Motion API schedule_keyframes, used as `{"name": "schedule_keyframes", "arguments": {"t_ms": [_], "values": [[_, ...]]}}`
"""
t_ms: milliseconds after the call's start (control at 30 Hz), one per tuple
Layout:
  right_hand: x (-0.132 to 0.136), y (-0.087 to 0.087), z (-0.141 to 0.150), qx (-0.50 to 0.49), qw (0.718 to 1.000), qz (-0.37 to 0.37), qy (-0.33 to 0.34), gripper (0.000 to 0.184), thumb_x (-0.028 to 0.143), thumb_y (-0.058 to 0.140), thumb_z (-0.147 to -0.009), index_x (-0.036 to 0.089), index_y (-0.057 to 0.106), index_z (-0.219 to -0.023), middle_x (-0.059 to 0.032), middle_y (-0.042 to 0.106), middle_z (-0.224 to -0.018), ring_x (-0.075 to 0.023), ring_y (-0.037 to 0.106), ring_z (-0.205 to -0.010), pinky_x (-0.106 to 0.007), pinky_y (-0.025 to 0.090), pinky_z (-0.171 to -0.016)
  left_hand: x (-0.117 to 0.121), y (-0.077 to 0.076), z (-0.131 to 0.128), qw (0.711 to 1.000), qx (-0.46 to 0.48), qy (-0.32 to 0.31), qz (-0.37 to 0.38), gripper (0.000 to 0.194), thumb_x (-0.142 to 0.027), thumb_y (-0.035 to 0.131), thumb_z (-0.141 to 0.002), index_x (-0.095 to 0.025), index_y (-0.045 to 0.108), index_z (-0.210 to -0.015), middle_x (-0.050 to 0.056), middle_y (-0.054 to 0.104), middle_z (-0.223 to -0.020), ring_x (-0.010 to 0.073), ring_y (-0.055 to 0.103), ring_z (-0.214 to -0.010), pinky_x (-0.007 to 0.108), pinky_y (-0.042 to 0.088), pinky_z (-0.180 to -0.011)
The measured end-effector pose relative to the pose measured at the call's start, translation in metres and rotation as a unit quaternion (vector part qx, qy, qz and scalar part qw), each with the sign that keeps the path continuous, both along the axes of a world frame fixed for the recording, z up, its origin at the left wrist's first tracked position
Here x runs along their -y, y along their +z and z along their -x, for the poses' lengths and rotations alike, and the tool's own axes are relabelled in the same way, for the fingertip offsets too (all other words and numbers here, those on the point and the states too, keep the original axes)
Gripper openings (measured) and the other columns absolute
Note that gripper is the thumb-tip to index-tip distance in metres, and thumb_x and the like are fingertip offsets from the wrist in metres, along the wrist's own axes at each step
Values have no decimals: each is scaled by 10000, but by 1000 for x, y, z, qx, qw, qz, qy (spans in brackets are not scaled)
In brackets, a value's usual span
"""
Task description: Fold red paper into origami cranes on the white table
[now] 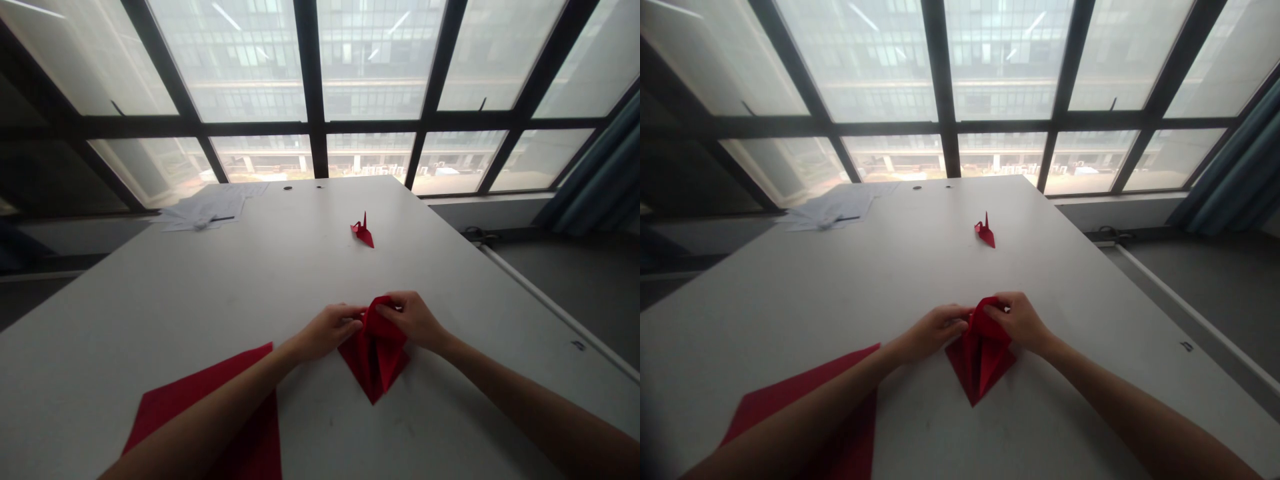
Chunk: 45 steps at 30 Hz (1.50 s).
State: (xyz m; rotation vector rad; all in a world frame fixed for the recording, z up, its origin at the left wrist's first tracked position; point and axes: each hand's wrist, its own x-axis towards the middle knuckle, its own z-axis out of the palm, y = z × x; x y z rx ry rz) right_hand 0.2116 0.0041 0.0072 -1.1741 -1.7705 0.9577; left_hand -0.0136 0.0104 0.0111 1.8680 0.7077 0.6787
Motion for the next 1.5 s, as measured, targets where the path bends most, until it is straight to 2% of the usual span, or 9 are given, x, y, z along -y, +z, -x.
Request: {"name": "schedule_keyframes", "arguments": {"t_ms": [167,300,467,600,733,933,1200,1400,1500], "values": [[0,1,7,-42,998,-41,-24,266,408,602,-914,175,721,-869,-46,720,-816,-193,631,-745,-299,496,-672,-1,-1,0,999,8,22,26,400,-216,653,-874,-197,668,-1273,54,742,-1021,208,655,-871,282,511,-778],[-5,1,2,-181,981,17,-64,457,542,443,-979,171,703,-1038,-113,719,-990,-233,665,-866,-346,545,-704,-5,-4,2,994,38,92,35,326,-223,685,-846,-176,728,-1165,60,755,-940,198,661,-800,266,504,-707],[-1,-1,-2,-238,963,122,26,470,577,465,-970,193,684,-1130,-121,692,-1139,-239,653,-996,-364,548,-809,-9,-9,1,979,101,146,97,323,-227,723,-810,-155,729,-1125,85,758,-917,201,674,-771,272,507,-671],[4,-4,4,-213,961,150,90,437,546,565,-935,195,677,-1170,-84,714,-1038,-208,659,-874,-323,532,-747,-8,-10,-1,968,132,178,118,290,-224,769,-766,-139,741,-1042,88,757,-878,191,674,-741,274,513,-672],[6,-4,6,-187,966,160,81,406,511,619,-909,159,713,-1090,-62,720,-898,-202,656,-788,-295,513,-669,-7,-8,-2,963,149,179,134,287,-219,793,-744,-137,740,-1014,80,753,-855,181,674,-726,266,516,-671],[7,4,7,-181,966,127,136,294,342,733,-836,191,714,-1087,-82,704,-1121,-261,651,-1039,-386,524,-897,-6,-7,1,972,147,138,120,356,-277,750,-809,-145,711,-1138,92,742,-959,214,682,-842,302,530,-749],[10,-3,11,-104,990,45,85,118,208,715,-808,185,721,-923,-59,631,-1036,-205,635,-914,-316,540,-753,-1,-2,0,991,73,92,63,282,-327,730,-839,-131,722,-1042,77,729,-935,216,667,-833,286,517,-716],[17,-3,18,-19,998,-23,57,63,137,668,-814,188,684,-782,-9,569,-839,-159,567,-772,-284,473,-673,8,-2,-9,980,90,174,38,302,-401,786,-784,-118,732,-873,54,708,-800,179,639,-731,259,495,-650],[18,-1,20,7,998,-33,52,64,140,674,-813,191,687,-777,-8,567,-826,-161,562,-764,-292,463,-686,10,-2,-11,971,126,193,72,293,-403,792,-775,-118,726,-798,47,697,-765,159,623,-690,246,480,-622]]}}
